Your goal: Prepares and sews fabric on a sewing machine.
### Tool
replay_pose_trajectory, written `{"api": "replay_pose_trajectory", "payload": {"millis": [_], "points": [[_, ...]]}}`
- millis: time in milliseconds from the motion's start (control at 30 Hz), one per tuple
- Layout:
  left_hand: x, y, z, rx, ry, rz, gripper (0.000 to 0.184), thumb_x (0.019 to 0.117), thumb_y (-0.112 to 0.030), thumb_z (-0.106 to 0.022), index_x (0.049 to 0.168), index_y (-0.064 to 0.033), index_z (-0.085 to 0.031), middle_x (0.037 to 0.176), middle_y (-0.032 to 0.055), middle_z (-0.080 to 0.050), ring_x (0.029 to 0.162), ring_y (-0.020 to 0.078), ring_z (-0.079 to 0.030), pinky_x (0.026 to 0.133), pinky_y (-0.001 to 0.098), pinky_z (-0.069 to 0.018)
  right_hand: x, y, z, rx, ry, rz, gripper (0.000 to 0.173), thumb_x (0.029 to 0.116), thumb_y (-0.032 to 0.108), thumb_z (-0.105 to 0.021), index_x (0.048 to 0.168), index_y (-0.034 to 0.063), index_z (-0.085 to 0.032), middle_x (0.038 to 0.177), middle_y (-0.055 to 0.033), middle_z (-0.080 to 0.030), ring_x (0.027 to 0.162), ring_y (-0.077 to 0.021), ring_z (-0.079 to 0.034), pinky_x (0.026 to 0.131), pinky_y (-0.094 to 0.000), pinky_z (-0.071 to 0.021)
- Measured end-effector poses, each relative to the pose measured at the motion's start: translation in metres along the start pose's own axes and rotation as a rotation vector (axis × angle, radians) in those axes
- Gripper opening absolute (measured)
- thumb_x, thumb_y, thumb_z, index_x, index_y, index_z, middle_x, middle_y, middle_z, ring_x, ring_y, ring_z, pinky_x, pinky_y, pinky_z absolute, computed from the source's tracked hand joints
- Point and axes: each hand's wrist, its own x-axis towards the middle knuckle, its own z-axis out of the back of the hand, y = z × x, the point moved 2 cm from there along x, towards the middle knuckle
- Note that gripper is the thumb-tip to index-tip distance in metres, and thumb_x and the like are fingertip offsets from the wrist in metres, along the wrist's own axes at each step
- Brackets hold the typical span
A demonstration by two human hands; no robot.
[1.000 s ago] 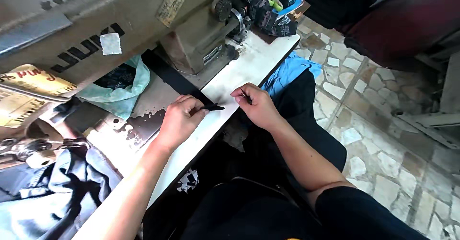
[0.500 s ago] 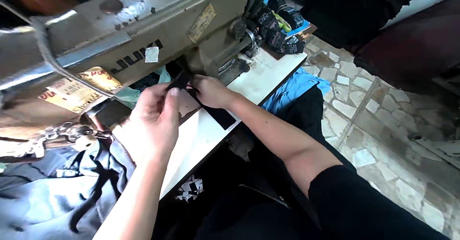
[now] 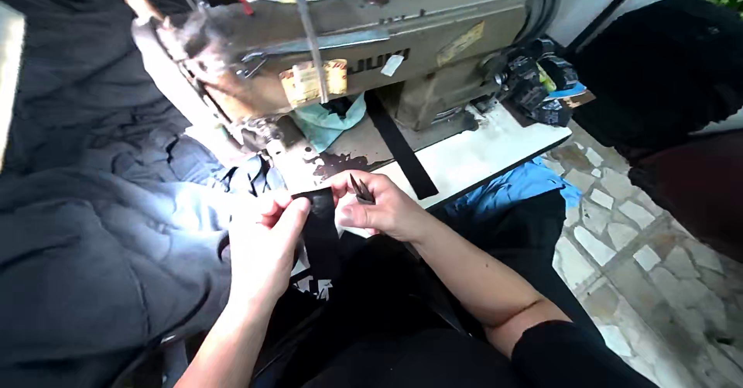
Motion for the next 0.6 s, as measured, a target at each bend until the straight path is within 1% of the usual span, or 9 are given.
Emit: {"api": "replay_pose_trajectory", "payload": {"millis": [33, 67, 133, 167, 233, 300, 433, 533, 600], "points": [[-0.002, 0.002, 0.001, -0.012, 0.003, 0.030, 0.023, 0.0919, -0.005, -0.058, 0.080, -0.0244, -0.064, 0.066, -0.0146, -0.062, 0.056, -0.0039, -0.057, 0.055, 0.0141, -0.0503, -0.001, -0.002, -0.009, 0.011, -0.048, 0.013, 0.014, 0.0894, 0.008, -0.065, 0.103, 0.0072, -0.063, 0.070, 0.0057, -0.060, 0.047, 0.0055, -0.044, 0.043, -0.0105, -0.0377], [-0.003, 0.004, 0.002, -0.032, 0.004, 0.055, 0.023, 0.0928, -0.006, -0.057, 0.079, -0.0233, -0.064, 0.065, -0.0133, -0.061, 0.055, -0.0026, -0.056, 0.054, 0.0151, -0.0505, 0.000, -0.003, -0.015, 0.004, -0.100, 0.023, 0.007, 0.0917, 0.005, -0.062, 0.098, 0.0089, -0.061, 0.065, 0.0061, -0.056, 0.045, 0.0046, -0.043, 0.043, -0.0110, -0.0378], [-0.006, 0.006, 0.006, -0.081, 0.012, 0.094, 0.024, 0.0961, -0.007, -0.053, 0.079, -0.0214, -0.062, 0.064, -0.0105, -0.060, 0.054, 0.0001, -0.057, 0.056, 0.0180, -0.0530, 0.003, -0.005, -0.021, 0.005, -0.171, 0.012, 0.010, 0.0955, 0.003, -0.056, 0.091, 0.0115, -0.058, 0.054, 0.0066, -0.047, 0.042, 0.0027, -0.042, 0.042, -0.0126, -0.0368], [-0.007, 0.007, 0.009, -0.116, 0.010, 0.101, 0.024, 0.0966, -0.007, -0.052, 0.081, -0.0213, -0.062, 0.065, -0.0102, -0.060, 0.055, 0.0001, -0.056, 0.056, 0.0175, -0.0525, 0.004, -0.006, -0.024, 0.016, -0.178, -0.002, 0.012, 0.0962, 0.003, -0.054, 0.089, 0.0119, -0.058, 0.052, 0.0066, -0.046, 0.041, 0.0024, -0.042, 0.042, -0.0128, -0.0372], [-0.008, 0.008, 0.013, -0.196, -0.009, 0.117, 0.025, 0.0957, -0.003, -0.052, 0.082, -0.0211, -0.061, 0.066, -0.0100, -0.057, 0.054, -0.0011, -0.052, 0.054, 0.0145, -0.0483, 0.006, -0.008, -0.028, 0.054, -0.174, -0.043, 0.013, 0.0966, 0.002, -0.053, 0.089, 0.0114, -0.059, 0.051, 0.0059, -0.047, 0.041, 0.0017, -0.043, 0.042, -0.0131, -0.0381], [-0.008, 0.008, 0.016, -0.246, -0.024, 0.138, 0.027, 0.0952, 0.000, -0.051, 0.081, -0.0207, -0.061, 0.066, -0.0097, -0.057, 0.054, -0.0018, -0.051, 0.053, 0.0133, -0.0463, 0.009, -0.009, -0.033, 0.083, -0.170, -0.074, 0.014, 0.0967, 0.002, -0.052, 0.088, 0.0103, -0.059, 0.051, 0.0049, -0.047, 0.040, 0.0011, -0.043, 0.042, -0.0134, -0.0382], [-0.010, 0.012, 0.018, -0.211, 0.002, 0.107, 0.023, 0.0953, -0.002, -0.054, 0.086, -0.0199, -0.065, 0.070, -0.0100, -0.061, 0.058, -0.0016, -0.055, 0.056, 0.0142, -0.0495, 0.010, -0.010, -0.041, 0.038, -0.131, -0.034, 0.014, 0.0955, 0.000, -0.055, 0.090, 0.0104, -0.061, 0.054, 0.0056, -0.049, 0.042, 0.0029, -0.042, 0.042, -0.0120, -0.0376], [-0.012, 0.012, 0.019, -0.185, 0.024, 0.069, 0.022, 0.0958, -0.002, -0.054, 0.090, -0.0203, -0.065, 0.075, -0.0115, -0.064, 0.065, -0.0020, -0.061, 0.064, 0.0160, -0.0547, 0.010, -0.008, -0.045, -0.018, -0.130, -0.005, 0.013, 0.0947, -0.001, -0.057, 0.088, 0.0094, -0.061, 0.058, 0.0052, -0.051, 0.043, 0.0032, -0.042, 0.043, -0.0116, -0.0370], [-0.012, 0.013, 0.018, -0.185, 0.039, 0.040, 0.023, 0.0956, -0.002, -0.054, 0.092, -0.0212, -0.065, 0.078, -0.0125, -0.066, 0.068, -0.0023, -0.063, 0.066, 0.0160, -0.0553, 0.010, -0.007, -0.047, -0.047, -0.142, 0.005, 0.013, 0.0939, -0.002, -0.058, 0.088, 0.0086, -0.061, 0.062, 0.0049, -0.052, 0.045, 0.0030, -0.043, 0.044, -0.0115, -0.0378]]}}
